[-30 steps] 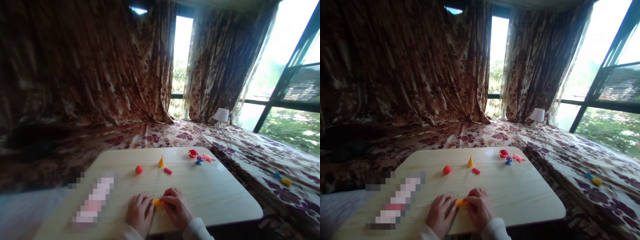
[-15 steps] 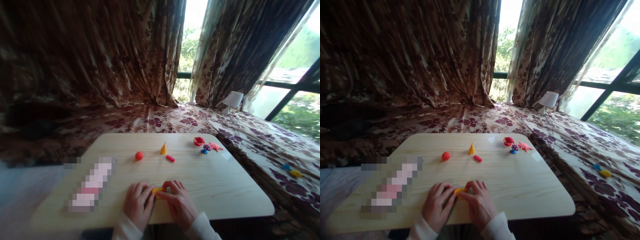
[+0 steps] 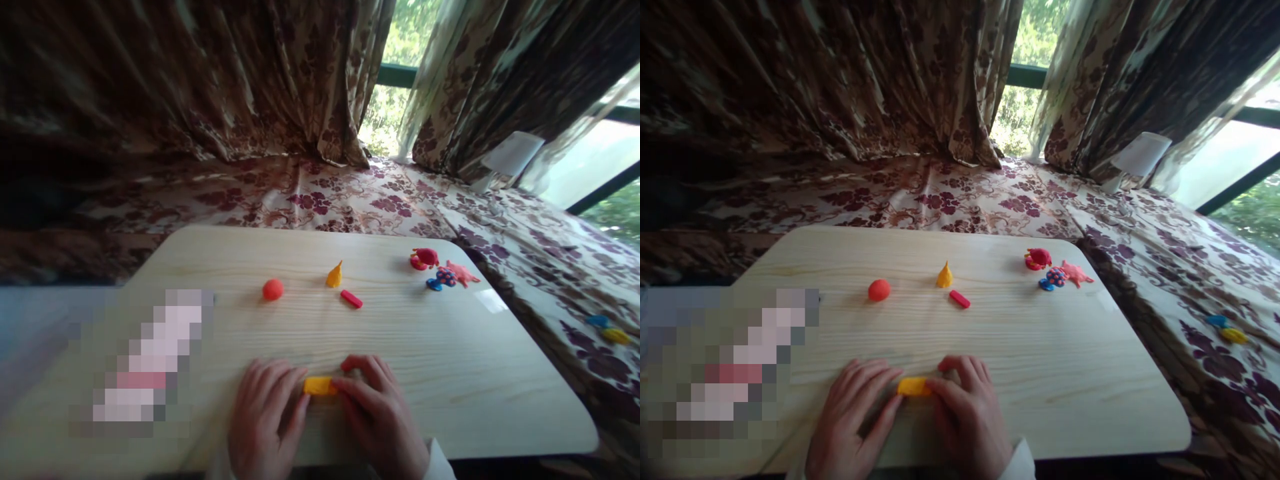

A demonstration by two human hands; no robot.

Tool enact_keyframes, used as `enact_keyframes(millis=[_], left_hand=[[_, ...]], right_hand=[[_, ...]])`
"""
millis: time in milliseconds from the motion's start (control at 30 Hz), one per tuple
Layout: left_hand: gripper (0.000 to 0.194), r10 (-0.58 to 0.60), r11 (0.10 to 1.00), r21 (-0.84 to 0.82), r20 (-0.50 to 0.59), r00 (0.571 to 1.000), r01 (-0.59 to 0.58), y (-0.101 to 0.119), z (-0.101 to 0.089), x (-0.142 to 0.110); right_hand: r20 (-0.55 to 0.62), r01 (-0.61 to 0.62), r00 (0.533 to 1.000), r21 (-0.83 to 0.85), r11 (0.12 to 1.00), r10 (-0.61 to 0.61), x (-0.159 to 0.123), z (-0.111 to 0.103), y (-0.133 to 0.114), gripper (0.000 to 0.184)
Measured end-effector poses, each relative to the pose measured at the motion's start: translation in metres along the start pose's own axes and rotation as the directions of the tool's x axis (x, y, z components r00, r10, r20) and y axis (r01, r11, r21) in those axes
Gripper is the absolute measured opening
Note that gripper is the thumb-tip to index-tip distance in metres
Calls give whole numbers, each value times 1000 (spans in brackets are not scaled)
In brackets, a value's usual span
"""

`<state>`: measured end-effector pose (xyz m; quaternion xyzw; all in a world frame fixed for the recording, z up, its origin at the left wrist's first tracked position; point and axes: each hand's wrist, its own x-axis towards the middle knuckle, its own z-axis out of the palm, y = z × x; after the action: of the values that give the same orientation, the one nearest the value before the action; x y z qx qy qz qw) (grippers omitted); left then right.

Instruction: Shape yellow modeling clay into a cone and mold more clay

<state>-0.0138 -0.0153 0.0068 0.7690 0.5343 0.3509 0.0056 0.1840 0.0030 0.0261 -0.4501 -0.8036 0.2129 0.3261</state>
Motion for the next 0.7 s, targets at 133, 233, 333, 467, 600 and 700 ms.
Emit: enact_keyframes(millis=[133,233,333,467,600,700], left_hand=[[22,8,1000,-22,37,999,-7,-1,-3,1],[22,-13,999,-39,52,999,15,0,-4,1],[21,-37,998,-48,59,998,39,1,-5,2],[23,-52,996,-69,76,996,58,-1,-9,0],[33,-23,999,-42,79,997,26,-4,-17,-7],[35,17,1000,-22,101,995,-15,-4,-20,-13]], right_hand=[[15,14,1000,-6,1000,-14,0,-1,2,30],[44,12,999,0,1000,-12,0,-3,2,32],[65,18,998,1,1000,-18,1,-5,1,34],[67,10,998,2,1000,-10,3,-5,0,34],[77,0,997,8,1000,-1,2,-5,1,33],[86,-3,996,3,1000,3,3,-5,0,33]])
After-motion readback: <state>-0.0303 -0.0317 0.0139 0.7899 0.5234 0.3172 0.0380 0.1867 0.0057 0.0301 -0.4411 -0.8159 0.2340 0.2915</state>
